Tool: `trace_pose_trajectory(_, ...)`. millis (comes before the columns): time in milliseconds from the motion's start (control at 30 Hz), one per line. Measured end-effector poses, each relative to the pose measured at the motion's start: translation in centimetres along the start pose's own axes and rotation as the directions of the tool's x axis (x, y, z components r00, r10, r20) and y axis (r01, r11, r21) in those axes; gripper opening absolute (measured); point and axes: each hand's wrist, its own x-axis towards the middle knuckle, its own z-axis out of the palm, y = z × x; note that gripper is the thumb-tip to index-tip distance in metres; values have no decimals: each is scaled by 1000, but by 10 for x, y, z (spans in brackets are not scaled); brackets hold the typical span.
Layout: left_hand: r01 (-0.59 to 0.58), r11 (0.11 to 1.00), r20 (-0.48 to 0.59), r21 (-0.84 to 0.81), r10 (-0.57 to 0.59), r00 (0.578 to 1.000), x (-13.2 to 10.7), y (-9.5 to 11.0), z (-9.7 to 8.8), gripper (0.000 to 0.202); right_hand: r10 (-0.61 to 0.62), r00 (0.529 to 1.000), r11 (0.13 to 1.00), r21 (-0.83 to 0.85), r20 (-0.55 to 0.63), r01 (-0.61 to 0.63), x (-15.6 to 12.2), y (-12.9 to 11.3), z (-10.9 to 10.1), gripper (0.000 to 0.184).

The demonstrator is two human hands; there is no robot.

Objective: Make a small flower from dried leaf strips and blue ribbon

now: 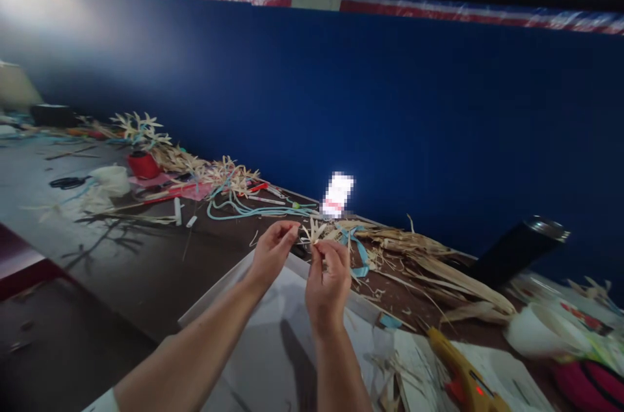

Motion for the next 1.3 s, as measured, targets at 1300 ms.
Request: trace_pose_trajectory(1300,153,976,283,-155,-104,953,-7,19,0,28,441,868,809,318,227,-494,-1,11,4,29)
